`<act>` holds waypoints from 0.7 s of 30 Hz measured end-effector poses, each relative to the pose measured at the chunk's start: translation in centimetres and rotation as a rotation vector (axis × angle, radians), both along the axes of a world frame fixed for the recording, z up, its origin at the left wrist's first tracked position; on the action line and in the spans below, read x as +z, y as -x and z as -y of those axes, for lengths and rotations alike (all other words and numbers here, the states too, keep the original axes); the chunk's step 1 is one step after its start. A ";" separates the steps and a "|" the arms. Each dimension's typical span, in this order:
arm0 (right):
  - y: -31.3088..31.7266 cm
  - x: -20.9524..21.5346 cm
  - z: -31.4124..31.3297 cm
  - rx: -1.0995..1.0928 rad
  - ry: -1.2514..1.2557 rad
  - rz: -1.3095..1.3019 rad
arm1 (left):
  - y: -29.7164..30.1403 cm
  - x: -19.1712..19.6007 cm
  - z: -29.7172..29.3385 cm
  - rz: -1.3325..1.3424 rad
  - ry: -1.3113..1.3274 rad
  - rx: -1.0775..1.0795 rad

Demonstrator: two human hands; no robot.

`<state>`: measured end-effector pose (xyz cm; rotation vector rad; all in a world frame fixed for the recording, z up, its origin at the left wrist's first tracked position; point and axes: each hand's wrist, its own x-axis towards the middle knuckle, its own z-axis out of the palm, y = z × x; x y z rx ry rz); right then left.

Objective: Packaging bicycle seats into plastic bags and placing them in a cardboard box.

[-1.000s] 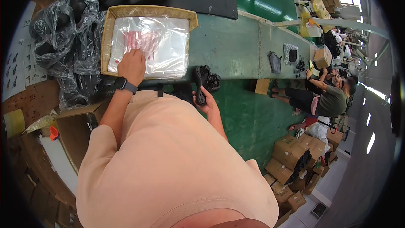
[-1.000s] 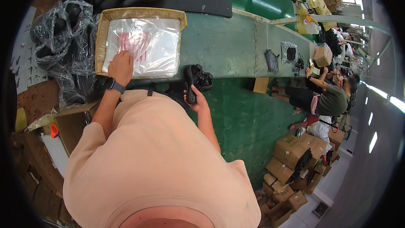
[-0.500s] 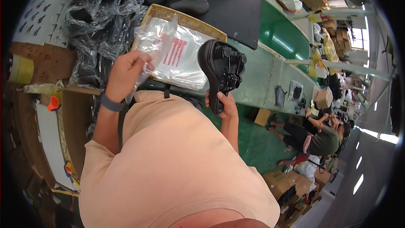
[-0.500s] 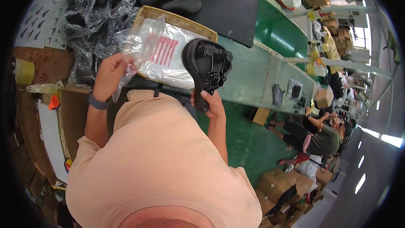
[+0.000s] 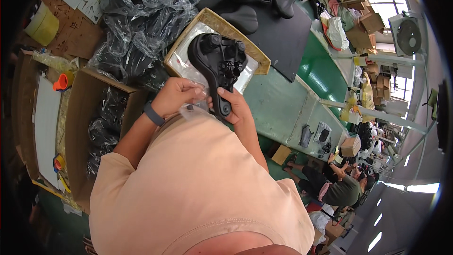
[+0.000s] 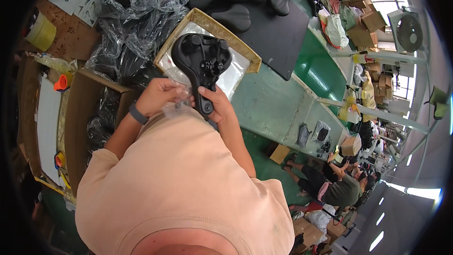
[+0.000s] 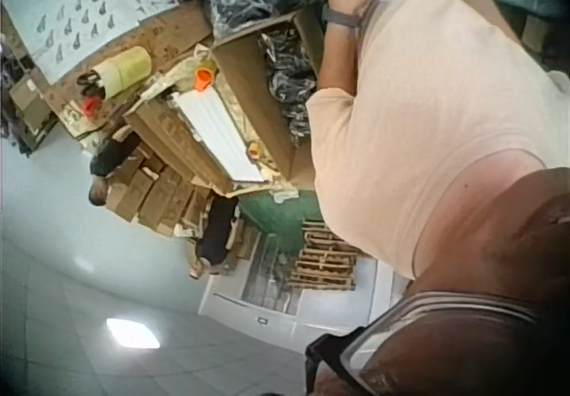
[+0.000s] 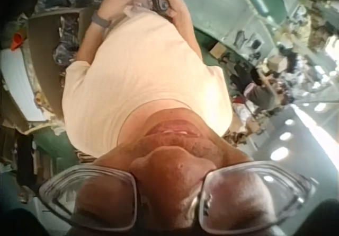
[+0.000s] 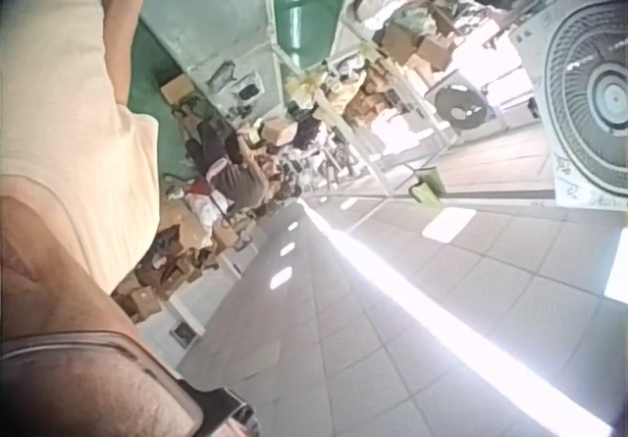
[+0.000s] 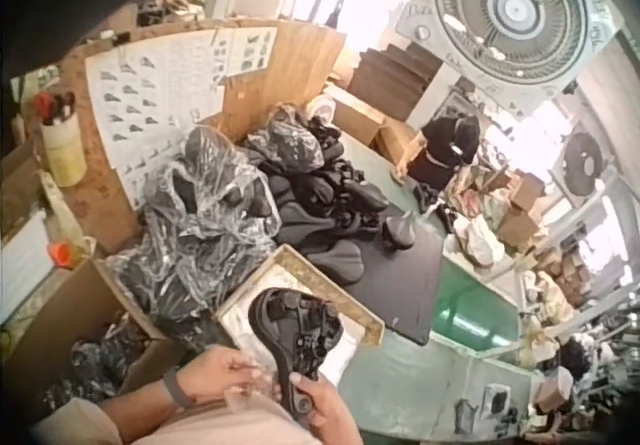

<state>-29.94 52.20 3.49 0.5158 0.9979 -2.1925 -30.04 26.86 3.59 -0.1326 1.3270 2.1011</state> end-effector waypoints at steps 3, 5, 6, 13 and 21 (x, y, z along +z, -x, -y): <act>-0.9 -1.1 -2.0 -0.156 -0.124 -0.077 | 1.2 -0.5 3.1 0.151 -0.218 0.209; -1.9 -1.2 -3.7 -0.235 -0.004 -0.084 | 3.5 -0.9 5.1 0.213 -0.390 0.363; -2.5 -0.6 -4.0 -0.238 -0.006 -0.079 | 4.3 -1.7 5.6 0.218 -0.391 0.361; -6.0 0.5 -8.4 0.008 -0.466 -0.393 | 10.7 -2.6 -2.1 0.198 -0.175 0.231; -4.9 -4.5 -8.0 -0.475 -0.820 -0.364 | 7.2 6.4 -11.0 -0.947 -0.055 -0.724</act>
